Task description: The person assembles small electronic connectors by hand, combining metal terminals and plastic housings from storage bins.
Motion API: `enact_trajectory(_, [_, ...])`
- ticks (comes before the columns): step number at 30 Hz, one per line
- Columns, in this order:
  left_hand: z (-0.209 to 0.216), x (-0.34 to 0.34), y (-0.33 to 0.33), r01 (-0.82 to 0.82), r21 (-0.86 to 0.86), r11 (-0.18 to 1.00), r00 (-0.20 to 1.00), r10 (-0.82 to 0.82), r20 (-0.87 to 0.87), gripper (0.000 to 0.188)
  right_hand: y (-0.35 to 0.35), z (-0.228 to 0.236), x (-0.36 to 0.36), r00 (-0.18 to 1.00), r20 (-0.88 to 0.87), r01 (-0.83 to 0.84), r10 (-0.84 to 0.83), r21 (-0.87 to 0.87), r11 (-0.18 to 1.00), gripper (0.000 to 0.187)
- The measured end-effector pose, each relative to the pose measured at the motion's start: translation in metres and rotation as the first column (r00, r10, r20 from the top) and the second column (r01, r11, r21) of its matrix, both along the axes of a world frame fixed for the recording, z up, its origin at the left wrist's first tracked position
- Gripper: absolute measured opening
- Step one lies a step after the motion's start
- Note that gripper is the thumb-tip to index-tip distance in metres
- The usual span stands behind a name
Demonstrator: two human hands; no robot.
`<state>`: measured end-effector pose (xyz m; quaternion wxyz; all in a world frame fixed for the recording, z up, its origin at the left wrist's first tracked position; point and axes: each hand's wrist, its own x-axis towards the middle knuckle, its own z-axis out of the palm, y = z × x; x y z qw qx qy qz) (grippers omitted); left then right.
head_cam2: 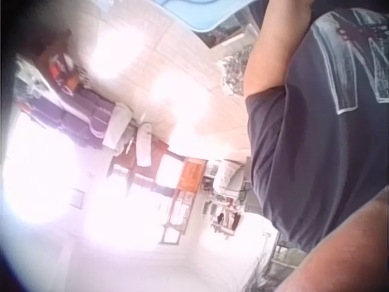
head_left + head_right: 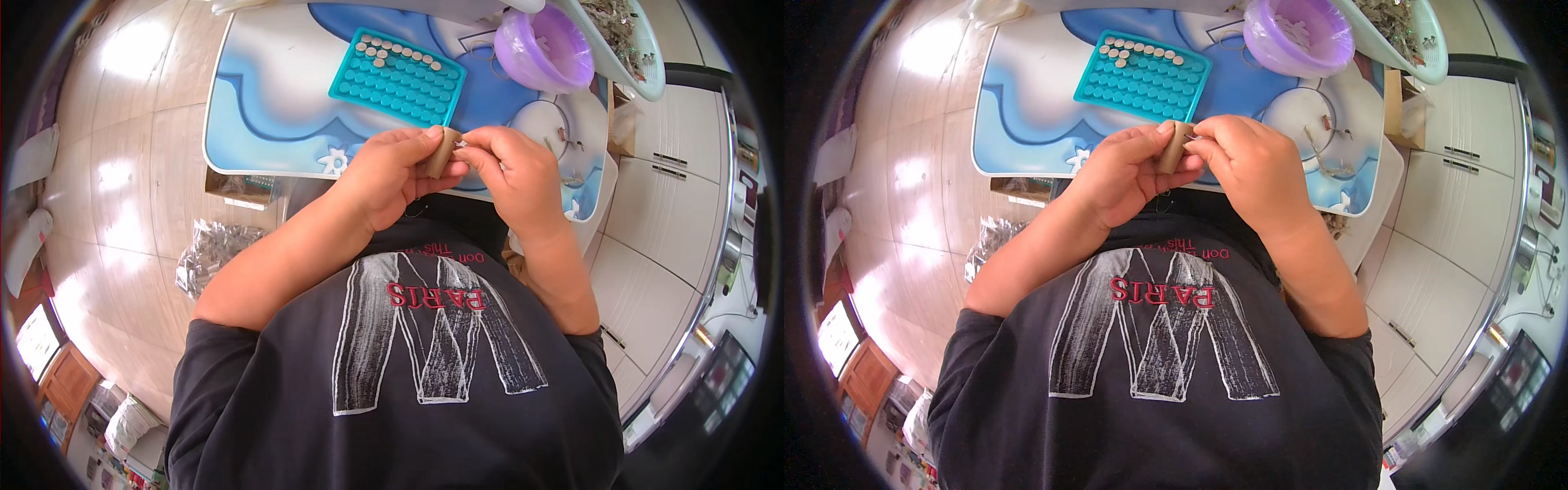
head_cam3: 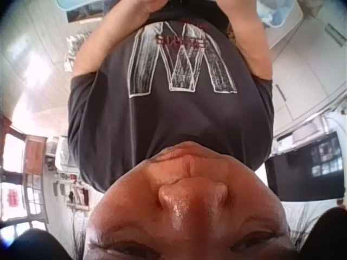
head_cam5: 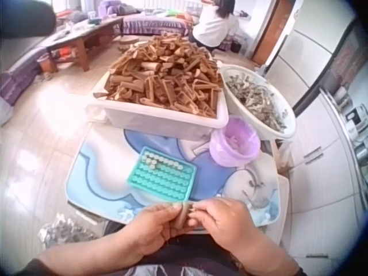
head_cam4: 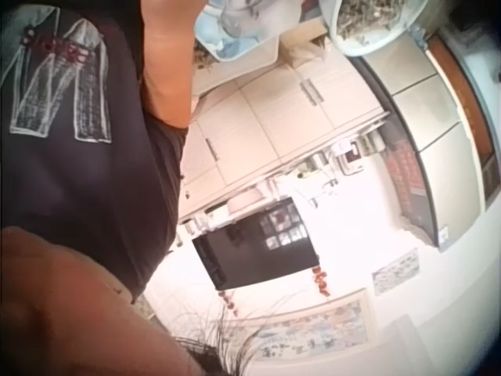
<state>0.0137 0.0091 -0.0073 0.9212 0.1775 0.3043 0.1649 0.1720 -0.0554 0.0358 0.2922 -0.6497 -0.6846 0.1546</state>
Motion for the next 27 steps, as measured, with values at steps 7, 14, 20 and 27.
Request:
enact_trajectory(7, [0.0,-0.001,-0.002,-0.006,0.006,1.0,1.0,0.006,0.02,0.034,-0.005,-0.005,-0.005,0.994,-0.104,0.035,-0.026,0.086,0.996,0.005])
enact_trajectory(14, [0.0,0.002,-0.003,-0.014,0.027,1.0,0.999,0.013,0.031,0.033,-0.001,-0.002,-0.007,0.992,0.127,-0.034,0.021,0.105,0.994,0.006])
enact_trajectory(20, [0.0,0.0,-0.003,-0.068,-0.011,0.998,0.998,0.068,0.015,0.029,-0.003,-0.011,-0.011,0.999,0.015,0.034,-0.036,0.127,0.991,0.008])
enact_trajectory(27, [0.001,-0.001,-0.005,-0.046,0.005,0.999,0.999,0.046,0.001,0.032,-0.005,-0.015,-0.012,1.0,0.0,0.023,-0.024,0.168,0.986,0.01])
